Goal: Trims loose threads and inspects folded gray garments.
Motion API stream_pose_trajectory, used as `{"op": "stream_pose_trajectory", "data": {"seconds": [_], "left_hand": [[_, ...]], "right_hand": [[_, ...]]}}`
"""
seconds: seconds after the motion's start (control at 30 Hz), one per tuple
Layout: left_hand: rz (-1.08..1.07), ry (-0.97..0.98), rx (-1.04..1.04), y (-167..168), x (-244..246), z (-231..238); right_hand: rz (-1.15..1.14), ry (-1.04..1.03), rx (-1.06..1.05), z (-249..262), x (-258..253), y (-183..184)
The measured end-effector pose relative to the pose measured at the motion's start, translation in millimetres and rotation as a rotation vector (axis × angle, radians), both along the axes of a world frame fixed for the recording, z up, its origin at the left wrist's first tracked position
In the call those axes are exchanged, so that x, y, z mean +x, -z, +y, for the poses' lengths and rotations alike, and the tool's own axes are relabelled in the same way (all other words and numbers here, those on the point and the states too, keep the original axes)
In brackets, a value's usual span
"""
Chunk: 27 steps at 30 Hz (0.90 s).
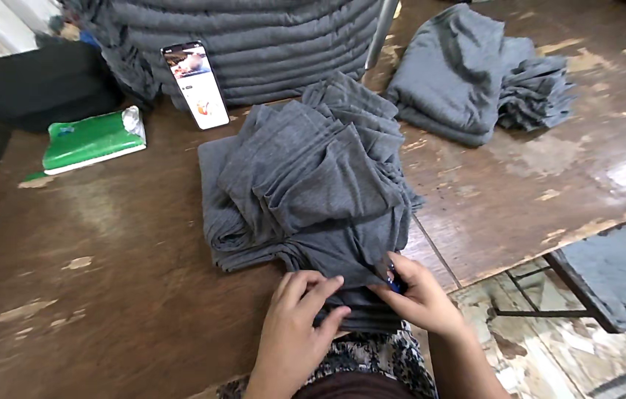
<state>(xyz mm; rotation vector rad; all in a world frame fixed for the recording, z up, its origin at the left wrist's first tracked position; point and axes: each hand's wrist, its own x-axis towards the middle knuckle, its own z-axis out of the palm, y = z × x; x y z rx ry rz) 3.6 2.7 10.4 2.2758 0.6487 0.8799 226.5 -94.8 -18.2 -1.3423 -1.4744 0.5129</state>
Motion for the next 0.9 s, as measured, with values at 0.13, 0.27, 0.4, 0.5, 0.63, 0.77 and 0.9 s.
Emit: {"op": "stream_pose_trajectory", "data": {"seconds": [0.13,0.27,0.4,0.5,0.63,0.77,0.9], "left_hand": [[0.008,-0.072,0.070,9,11,-2],[0.134,-0.216,0.057,11,8,-11],[0.209,-0.335,0.017,10,16,-16],[0.279,-0.364,-0.008,6,26,-16],[0.303,-0.362,0.020,11,33,-15],[0.016,-0.095,-0.201,10,8,-8],[0.026,0.766,-0.458,-12,-39,12]], "right_hand": [[-0.020,0.020,-0.016,-3,1,2],[-0.039,0.026,-0.037,-5,1,6],[-0.059,0.029,-0.036,-4,-1,4],[-0.062,0.017,-0.038,-3,-2,3],[-0.051,0.019,-0.026,-3,-2,5],[-0.010,0.044,-0.026,-5,0,6],[0.024,0.037,-0.046,-6,1,8]]}}
